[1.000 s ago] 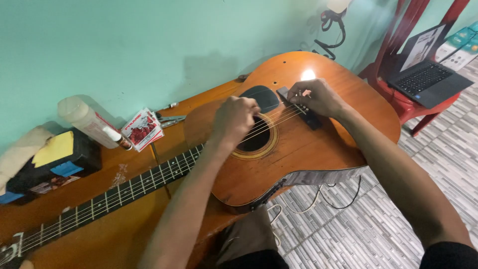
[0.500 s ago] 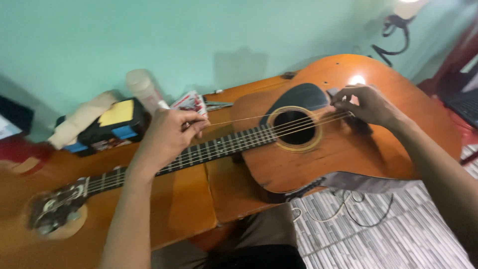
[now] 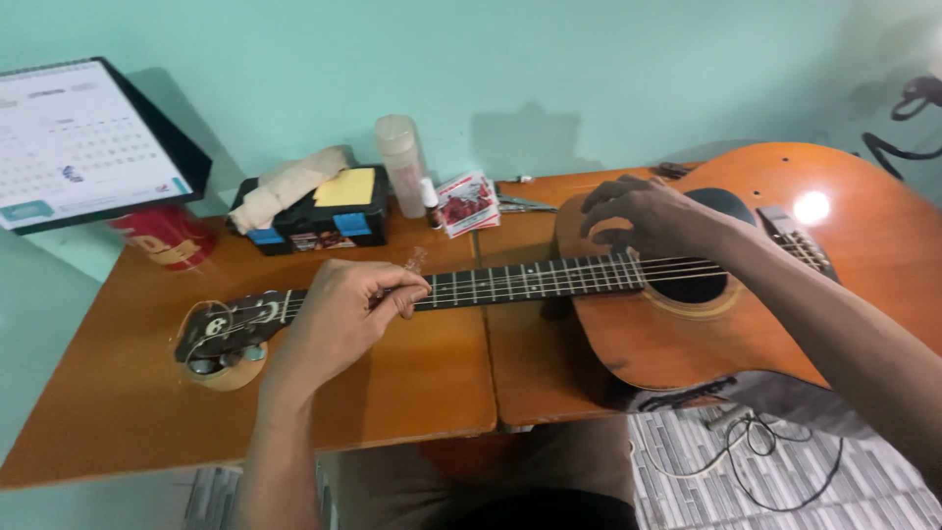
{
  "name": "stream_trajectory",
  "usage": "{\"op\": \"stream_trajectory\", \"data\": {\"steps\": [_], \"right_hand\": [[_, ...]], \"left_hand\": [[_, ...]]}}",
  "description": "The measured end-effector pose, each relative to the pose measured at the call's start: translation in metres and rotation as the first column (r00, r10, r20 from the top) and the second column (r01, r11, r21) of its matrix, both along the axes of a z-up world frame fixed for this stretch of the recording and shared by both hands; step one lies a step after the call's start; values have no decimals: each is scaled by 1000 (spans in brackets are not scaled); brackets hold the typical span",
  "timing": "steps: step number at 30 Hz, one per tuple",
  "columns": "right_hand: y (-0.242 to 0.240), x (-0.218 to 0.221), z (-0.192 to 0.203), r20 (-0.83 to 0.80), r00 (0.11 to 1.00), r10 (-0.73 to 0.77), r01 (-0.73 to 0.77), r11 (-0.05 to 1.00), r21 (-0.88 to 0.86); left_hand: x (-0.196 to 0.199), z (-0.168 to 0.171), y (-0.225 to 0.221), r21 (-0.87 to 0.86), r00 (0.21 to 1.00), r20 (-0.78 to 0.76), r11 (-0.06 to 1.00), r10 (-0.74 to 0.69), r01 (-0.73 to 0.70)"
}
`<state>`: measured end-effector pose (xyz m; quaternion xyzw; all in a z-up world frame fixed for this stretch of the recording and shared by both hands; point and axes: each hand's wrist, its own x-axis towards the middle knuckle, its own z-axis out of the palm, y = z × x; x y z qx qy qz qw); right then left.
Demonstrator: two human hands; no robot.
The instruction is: Securing and winding a new string onto the headstock of an acoustic guitar.
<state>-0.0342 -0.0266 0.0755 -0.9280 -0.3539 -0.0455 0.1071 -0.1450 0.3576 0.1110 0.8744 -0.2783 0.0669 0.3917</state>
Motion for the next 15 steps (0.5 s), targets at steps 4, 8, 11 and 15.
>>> {"op": "stream_trajectory", "data": {"steps": [4, 8, 11, 15], "right_hand": [[16, 35, -16, -170, 985, -2, -18, 993, -118], [35, 43, -15, -339, 938, -73, 34, 992, -118], [41, 51, -13, -300, 939, -168, 130, 981, -142], [9, 117, -50, 36, 978, -203, 199, 975, 101]], "left_hand": [[-10, 0, 14, -25, 1000, -3, 999, 30, -30], [-14, -7, 23, -13, 999, 2, 999, 47, -47], [-11, -11, 28, -31, 999, -5, 998, 53, -54], [-4, -12, 29, -62, 998, 0, 996, 59, -59]]}}
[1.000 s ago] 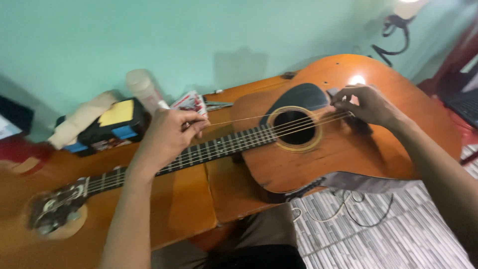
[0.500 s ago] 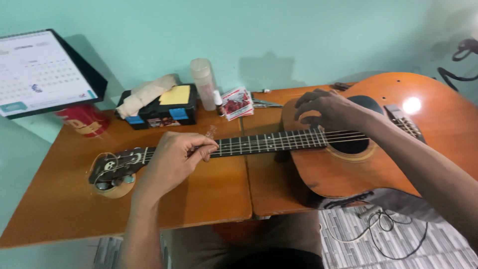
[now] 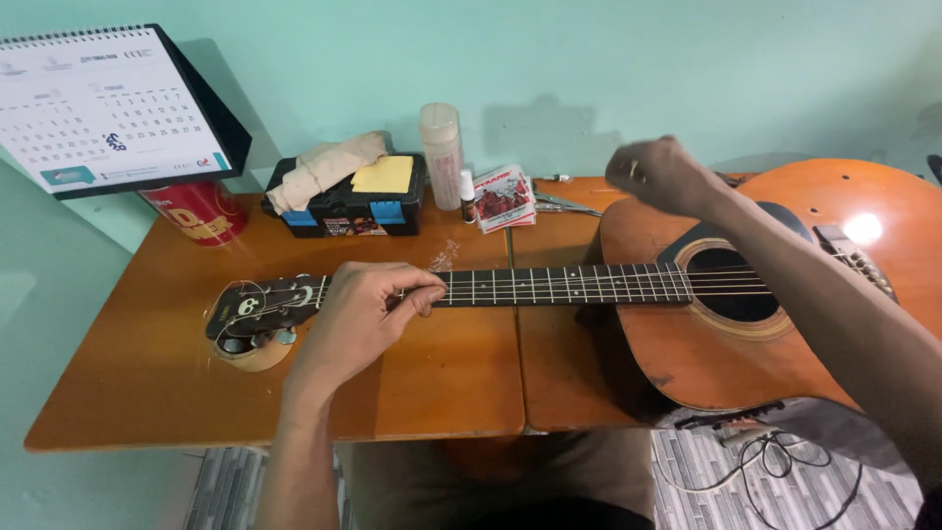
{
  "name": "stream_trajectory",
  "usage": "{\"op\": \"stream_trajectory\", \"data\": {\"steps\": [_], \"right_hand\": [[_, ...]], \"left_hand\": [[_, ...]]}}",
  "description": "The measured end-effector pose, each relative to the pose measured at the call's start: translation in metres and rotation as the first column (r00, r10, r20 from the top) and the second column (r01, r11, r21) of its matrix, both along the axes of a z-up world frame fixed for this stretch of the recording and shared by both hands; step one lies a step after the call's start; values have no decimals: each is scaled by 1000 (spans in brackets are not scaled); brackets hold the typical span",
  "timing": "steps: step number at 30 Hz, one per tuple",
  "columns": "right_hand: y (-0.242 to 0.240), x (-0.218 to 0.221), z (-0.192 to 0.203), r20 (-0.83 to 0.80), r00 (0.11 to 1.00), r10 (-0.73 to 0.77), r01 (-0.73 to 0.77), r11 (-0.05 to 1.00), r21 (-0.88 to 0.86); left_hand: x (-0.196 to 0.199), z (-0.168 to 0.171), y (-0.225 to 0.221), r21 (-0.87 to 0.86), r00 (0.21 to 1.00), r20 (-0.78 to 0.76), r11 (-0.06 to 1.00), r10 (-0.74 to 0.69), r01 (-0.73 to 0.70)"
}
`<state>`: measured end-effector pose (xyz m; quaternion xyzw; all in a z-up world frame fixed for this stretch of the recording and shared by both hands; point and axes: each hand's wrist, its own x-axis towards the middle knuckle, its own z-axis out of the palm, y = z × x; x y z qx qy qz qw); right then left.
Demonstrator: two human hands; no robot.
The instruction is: Securing and winding a new string onto the headstock of an acoustic guitar.
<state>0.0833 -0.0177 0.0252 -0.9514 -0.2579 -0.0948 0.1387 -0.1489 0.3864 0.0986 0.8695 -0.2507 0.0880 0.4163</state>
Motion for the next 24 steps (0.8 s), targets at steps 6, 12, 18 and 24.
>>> {"op": "stream_trajectory", "data": {"steps": [6, 12, 18, 24], "right_hand": [[-9, 31, 19, 12, 990, -141, 122, 893, 434], [-1, 50, 2, -54, 986, -159, 168, 940, 298], [53, 24, -5, -82, 948, -309, 266, 904, -334], [175, -87, 81, -145, 928, 344, -310, 926, 218]], "left_hand": [[8, -3, 1, -22, 1000, 9, 999, 24, -24], [14, -13, 5, 85, 973, 220, 993, 65, -86], [41, -57, 4, 205, 864, 486, 945, 127, -254], [45, -70, -17, 420, 941, 325, 878, 90, -229]]}}
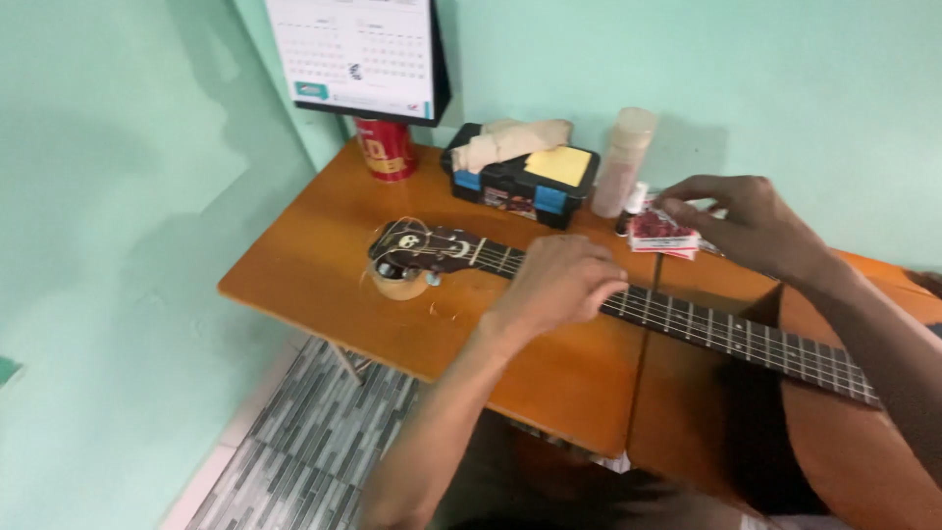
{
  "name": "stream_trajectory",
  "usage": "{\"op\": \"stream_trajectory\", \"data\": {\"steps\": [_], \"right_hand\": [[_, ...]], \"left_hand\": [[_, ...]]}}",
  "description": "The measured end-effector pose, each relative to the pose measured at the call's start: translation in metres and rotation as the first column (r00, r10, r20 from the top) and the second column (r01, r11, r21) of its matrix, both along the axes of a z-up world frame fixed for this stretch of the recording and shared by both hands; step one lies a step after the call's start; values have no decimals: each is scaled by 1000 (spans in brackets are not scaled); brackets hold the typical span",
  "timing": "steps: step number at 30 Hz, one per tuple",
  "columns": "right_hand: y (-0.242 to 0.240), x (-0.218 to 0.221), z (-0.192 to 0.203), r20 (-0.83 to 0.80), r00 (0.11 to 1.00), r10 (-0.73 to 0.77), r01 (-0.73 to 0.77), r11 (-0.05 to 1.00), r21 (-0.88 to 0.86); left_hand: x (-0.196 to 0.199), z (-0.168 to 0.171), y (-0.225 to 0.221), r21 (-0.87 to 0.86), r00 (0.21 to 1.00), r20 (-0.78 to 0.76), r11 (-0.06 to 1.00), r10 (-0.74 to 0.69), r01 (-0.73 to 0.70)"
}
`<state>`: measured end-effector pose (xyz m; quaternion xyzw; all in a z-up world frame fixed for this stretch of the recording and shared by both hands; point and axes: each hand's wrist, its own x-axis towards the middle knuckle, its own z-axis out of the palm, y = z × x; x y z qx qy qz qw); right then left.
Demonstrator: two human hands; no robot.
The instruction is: Securing and winding a new string onto the headstock of an acoustic guitar.
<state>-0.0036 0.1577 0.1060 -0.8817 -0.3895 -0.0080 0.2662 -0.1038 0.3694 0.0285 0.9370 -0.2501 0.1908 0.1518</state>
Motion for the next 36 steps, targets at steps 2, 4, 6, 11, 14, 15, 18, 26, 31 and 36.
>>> {"op": "stream_trajectory", "data": {"steps": [2, 4, 6, 11, 14, 15, 18, 26, 31, 36], "right_hand": [[29, -6, -2, 15, 987, 158, -157, 987, -15], [55, -17, -2, 29, 952, 305, -304, 952, -32], [80, -32, -2, 265, 692, 672, -711, 698, 88], [128, -50, 8, -223, 838, 498, -542, 805, -241], [144, -47, -9, -215, 888, 406, -458, 820, -343], [149, -43, -16, -179, 918, 353, -395, 835, -382], [154, -51, 2, -149, 905, 397, -423, 872, -247], [147, -32, -12, -109, 904, 414, -426, 898, -115], [148, -35, -9, -151, 915, 374, -390, 916, -93], [154, -28, -21, -161, 909, 386, -396, 918, -35]], "left_hand": [[7, -15, -6, 54, 999, 46, 998, -12, 10], [12, -30, -14, 110, 995, 92, 994, -35, 24], [15, -49, -22, -46, 946, 322, 999, 33, -20], [28, -86, -49, -43, 991, 106, 996, 76, -72], [35, -95, -59, -87, 973, 229, 996, 36, -17], [40, -100, -62, -150, 963, 265, 989, 41, -1], [-32, -22, -42, -186, 937, 345, 982, 50, 16], [-79, -74, 14, -652, 478, 690, 754, 544, 84], [-85, -70, 46, -999, 700, -47, -38, 713, -28], [-73, -68, 60, -958, 973, -132, -278, 191, -75]]}}
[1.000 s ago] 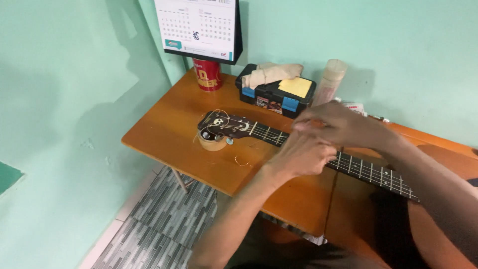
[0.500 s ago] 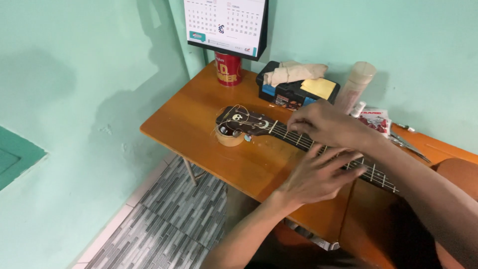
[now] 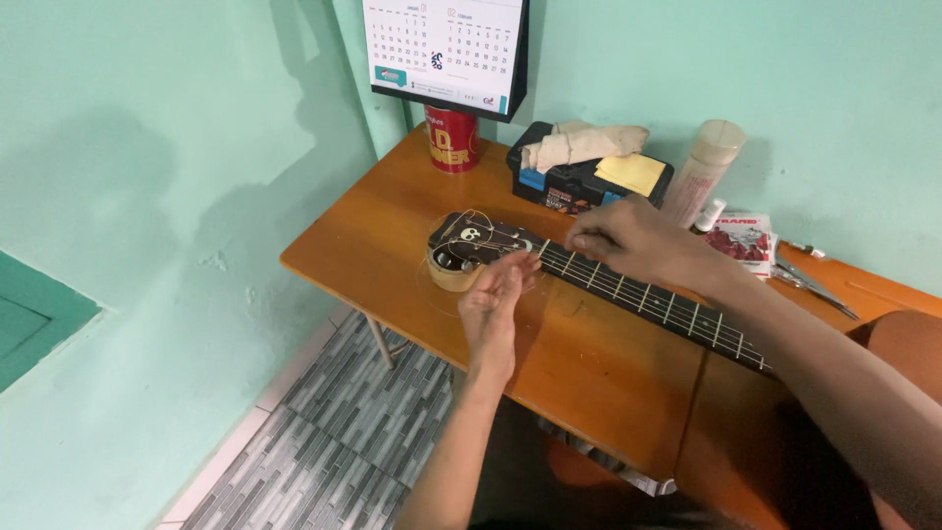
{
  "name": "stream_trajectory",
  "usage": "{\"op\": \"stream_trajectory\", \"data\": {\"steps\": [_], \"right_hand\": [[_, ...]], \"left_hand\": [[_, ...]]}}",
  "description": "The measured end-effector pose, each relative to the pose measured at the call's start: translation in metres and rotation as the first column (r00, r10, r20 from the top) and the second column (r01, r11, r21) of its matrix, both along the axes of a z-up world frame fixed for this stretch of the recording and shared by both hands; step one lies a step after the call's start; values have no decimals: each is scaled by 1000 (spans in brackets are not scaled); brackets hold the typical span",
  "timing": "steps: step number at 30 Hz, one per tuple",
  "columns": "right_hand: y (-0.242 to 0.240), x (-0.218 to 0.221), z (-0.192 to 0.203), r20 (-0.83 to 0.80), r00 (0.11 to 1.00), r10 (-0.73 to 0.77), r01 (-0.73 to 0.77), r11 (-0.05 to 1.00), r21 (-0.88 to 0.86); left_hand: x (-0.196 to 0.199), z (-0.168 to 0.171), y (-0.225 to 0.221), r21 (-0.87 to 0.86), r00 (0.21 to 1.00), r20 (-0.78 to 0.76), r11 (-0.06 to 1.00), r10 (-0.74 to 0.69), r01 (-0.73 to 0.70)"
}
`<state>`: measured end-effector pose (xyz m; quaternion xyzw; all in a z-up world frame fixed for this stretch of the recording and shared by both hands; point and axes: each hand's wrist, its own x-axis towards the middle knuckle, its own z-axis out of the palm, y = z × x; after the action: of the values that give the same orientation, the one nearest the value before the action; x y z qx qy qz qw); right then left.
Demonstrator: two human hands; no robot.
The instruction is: Securing and winding a new string onto the headstock of an acoustic guitar.
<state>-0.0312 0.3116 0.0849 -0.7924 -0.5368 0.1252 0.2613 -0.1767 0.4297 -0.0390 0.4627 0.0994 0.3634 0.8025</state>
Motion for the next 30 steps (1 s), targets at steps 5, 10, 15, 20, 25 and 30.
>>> {"op": "stream_trajectory", "data": {"steps": [5, 10, 15, 20, 25, 30], "right_hand": [[10, 5, -10, 0, 1000, -6, 6, 999, 42], [21, 6, -15, 27, 1000, 6, -9, 996, 88], [37, 5, -28, 0, 1000, 4, -4, 993, 117], [44, -7, -16, -27, 999, 16, -13, 995, 101], [46, -21, 7, -146, 987, 59, -41, 992, 122], [49, -27, 20, -262, 964, 34, -4, 993, 115]], "left_hand": [[1, -5, 27, -118, 999, -33, 993, -11, 7], [-5, -11, 67, -123, 997, -64, 991, 53, -61], [-14, -2, 101, 99, 980, -100, 981, 174, -164], [-17, 6, 111, 213, 980, -37, 959, 197, -185], [-8, 8, 104, 308, 993, 92, 946, 79, -104], [-1, 37, 90, 416, 991, 132, 907, 7, -62]]}}
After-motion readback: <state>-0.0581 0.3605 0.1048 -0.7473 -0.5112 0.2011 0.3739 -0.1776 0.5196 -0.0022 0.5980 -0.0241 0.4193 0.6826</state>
